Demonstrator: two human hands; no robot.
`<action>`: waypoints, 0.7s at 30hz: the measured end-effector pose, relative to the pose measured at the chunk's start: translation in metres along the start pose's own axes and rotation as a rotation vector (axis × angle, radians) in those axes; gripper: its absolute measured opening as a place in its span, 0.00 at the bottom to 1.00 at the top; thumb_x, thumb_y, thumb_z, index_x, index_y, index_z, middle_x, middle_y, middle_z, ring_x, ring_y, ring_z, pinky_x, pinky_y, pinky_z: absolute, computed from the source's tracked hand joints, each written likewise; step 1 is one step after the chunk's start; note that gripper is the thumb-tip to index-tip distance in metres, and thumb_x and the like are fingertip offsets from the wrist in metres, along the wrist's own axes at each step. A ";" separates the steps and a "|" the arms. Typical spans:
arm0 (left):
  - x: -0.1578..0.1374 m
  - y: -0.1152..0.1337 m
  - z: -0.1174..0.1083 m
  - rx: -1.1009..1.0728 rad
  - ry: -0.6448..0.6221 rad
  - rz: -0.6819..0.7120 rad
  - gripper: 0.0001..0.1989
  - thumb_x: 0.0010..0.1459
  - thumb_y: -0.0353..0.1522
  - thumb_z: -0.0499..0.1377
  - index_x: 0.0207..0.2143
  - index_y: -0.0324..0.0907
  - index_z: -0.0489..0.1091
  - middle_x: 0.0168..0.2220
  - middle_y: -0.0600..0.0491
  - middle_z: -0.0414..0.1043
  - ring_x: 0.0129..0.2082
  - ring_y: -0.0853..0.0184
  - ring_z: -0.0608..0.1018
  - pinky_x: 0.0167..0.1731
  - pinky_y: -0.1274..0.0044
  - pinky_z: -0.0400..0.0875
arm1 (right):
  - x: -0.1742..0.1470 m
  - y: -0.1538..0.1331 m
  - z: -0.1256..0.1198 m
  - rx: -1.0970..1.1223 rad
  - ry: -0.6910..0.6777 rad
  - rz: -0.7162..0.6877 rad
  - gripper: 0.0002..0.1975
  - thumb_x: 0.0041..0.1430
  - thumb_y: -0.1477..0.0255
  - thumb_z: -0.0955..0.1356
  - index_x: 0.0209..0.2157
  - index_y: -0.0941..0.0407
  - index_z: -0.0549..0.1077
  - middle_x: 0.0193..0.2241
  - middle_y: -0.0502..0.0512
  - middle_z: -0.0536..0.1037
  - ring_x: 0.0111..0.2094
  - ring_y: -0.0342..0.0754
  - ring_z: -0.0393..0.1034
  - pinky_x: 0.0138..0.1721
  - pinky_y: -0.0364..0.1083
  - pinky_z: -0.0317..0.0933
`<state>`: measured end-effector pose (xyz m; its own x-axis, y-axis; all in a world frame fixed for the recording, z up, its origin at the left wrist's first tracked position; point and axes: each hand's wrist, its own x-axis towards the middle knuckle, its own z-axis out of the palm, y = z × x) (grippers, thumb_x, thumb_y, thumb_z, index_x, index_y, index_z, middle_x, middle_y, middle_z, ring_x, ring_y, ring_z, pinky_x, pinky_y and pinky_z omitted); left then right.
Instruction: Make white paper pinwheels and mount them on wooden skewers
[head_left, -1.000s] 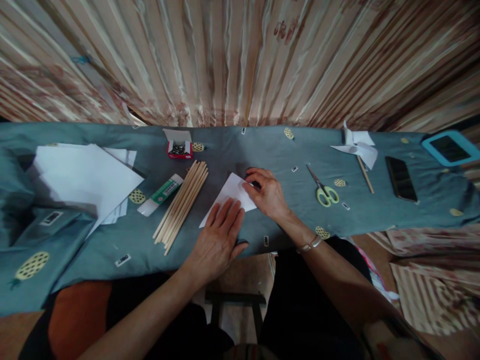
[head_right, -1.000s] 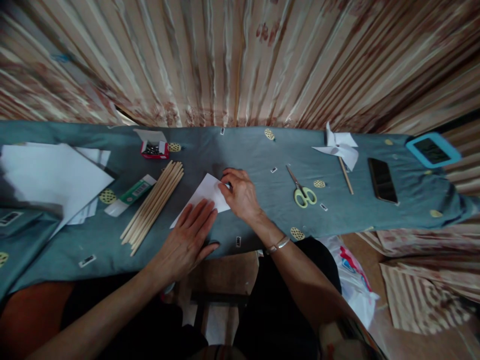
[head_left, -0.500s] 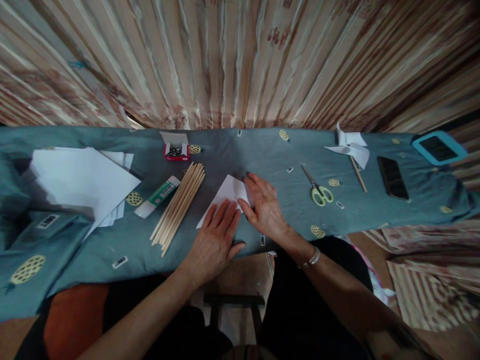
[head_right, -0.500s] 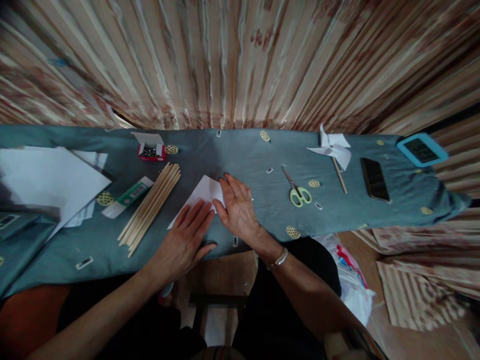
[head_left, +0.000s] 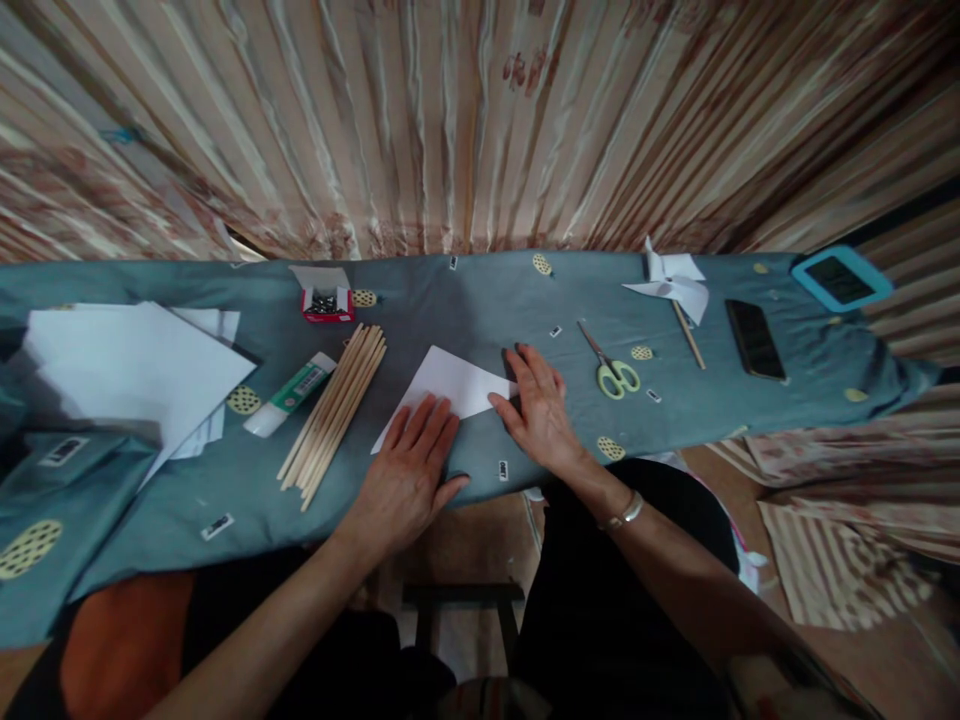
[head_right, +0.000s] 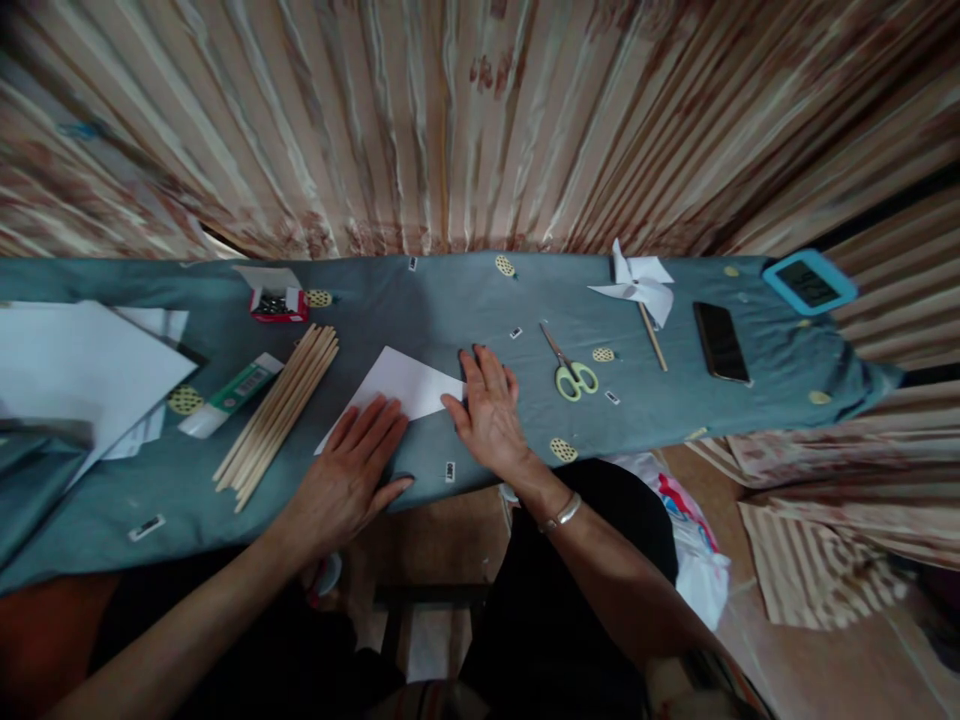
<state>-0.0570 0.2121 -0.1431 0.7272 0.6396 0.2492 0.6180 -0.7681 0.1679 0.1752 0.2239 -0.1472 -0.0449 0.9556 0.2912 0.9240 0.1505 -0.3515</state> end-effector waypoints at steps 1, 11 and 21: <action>-0.001 0.000 0.000 -0.005 -0.002 -0.003 0.33 0.67 0.47 0.50 0.62 0.28 0.62 0.65 0.33 0.60 0.67 0.44 0.61 0.63 0.53 0.60 | 0.000 0.005 -0.002 -0.001 0.001 0.023 0.30 0.69 0.57 0.59 0.65 0.61 0.60 0.65 0.72 0.61 0.68 0.60 0.53 0.64 0.64 0.50; -0.047 0.002 -0.019 0.090 -0.027 -0.004 0.32 0.67 0.42 0.53 0.65 0.28 0.57 0.66 0.33 0.59 0.67 0.47 0.62 0.62 0.58 0.64 | 0.003 0.036 -0.008 -0.017 -0.001 0.130 0.29 0.68 0.60 0.60 0.64 0.60 0.61 0.66 0.72 0.60 0.67 0.61 0.54 0.64 0.64 0.50; -0.081 0.010 -0.030 0.053 0.040 -0.116 0.35 0.67 0.35 0.54 0.70 0.36 0.44 0.65 0.35 0.62 0.66 0.47 0.64 0.58 0.55 0.68 | 0.005 0.040 -0.011 0.098 0.020 0.141 0.28 0.68 0.60 0.59 0.62 0.61 0.64 0.64 0.73 0.63 0.67 0.62 0.56 0.63 0.66 0.52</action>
<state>-0.1188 0.1517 -0.1330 0.6384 0.7212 0.2688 0.7128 -0.6858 0.1469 0.2158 0.2319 -0.1497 0.0907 0.9640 0.2500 0.8791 0.0404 -0.4750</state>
